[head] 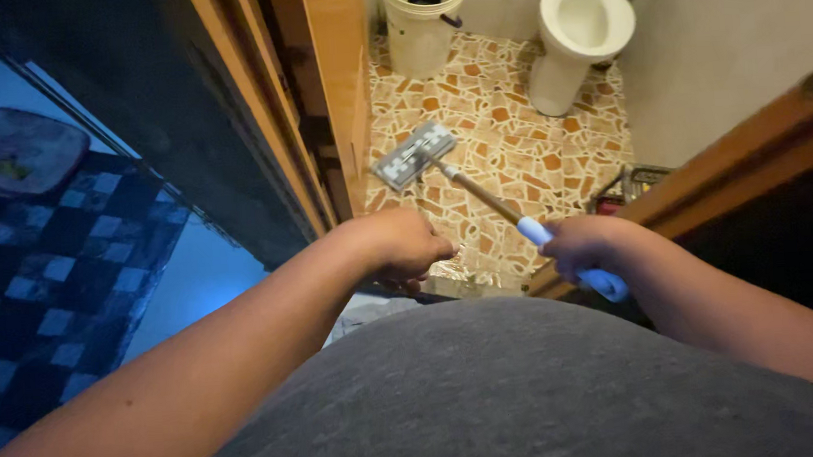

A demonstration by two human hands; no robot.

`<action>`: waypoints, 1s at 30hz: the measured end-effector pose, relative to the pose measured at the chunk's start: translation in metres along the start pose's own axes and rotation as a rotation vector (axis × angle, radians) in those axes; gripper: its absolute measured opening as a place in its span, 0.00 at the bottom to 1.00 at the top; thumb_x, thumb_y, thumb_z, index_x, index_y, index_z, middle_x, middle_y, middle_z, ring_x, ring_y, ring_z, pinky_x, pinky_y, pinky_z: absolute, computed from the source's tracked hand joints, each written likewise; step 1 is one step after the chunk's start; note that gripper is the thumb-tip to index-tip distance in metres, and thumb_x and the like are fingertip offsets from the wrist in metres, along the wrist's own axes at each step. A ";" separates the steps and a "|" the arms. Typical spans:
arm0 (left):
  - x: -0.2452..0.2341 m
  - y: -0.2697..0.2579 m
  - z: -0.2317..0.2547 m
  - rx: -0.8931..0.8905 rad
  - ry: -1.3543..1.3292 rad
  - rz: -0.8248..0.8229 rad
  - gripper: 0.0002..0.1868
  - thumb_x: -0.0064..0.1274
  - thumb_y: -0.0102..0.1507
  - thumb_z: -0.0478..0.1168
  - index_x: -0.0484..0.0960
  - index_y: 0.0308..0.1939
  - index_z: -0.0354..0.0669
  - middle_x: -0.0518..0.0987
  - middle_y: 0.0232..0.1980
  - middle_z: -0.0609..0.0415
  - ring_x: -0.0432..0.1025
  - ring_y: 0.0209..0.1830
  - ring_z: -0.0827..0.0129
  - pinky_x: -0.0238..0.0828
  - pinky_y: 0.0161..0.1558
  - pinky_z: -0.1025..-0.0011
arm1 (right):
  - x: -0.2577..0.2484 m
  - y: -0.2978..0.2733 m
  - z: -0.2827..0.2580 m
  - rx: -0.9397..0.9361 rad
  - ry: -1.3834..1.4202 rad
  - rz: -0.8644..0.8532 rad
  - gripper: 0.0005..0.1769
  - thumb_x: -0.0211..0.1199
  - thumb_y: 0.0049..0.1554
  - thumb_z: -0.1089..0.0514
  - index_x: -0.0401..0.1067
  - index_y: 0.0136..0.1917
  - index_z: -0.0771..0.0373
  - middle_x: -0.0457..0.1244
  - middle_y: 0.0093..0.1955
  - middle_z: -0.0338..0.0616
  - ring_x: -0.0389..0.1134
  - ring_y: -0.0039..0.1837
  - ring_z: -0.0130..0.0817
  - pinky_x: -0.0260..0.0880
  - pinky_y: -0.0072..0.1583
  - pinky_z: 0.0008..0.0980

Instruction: The person assembles a mop handle, rinses a small dipper in a bucket of water, and then uses the dipper to pour water over a mop pad on the bathroom floor.

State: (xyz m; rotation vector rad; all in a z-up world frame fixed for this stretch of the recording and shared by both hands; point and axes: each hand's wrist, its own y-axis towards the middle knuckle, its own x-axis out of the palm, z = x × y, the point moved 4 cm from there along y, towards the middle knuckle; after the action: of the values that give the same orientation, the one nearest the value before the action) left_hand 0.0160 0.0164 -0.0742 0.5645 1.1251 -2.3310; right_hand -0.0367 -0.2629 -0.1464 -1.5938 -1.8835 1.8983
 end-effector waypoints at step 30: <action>0.036 -0.092 -0.064 -0.202 -0.270 0.091 0.23 0.50 0.66 0.54 0.84 0.43 0.34 0.85 0.38 0.48 0.81 0.31 0.62 0.79 0.31 0.64 | 0.121 -0.015 -0.047 -0.114 0.519 -0.137 0.36 0.55 0.63 0.57 0.48 0.81 0.52 0.63 0.41 0.43 0.65 0.37 0.30 0.69 0.39 0.33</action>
State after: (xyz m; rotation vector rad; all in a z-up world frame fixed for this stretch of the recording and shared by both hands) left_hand -0.0565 0.1093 -0.0755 0.2145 1.1605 -2.1079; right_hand -0.0728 -0.1478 -0.1963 -1.7190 -1.8296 1.1881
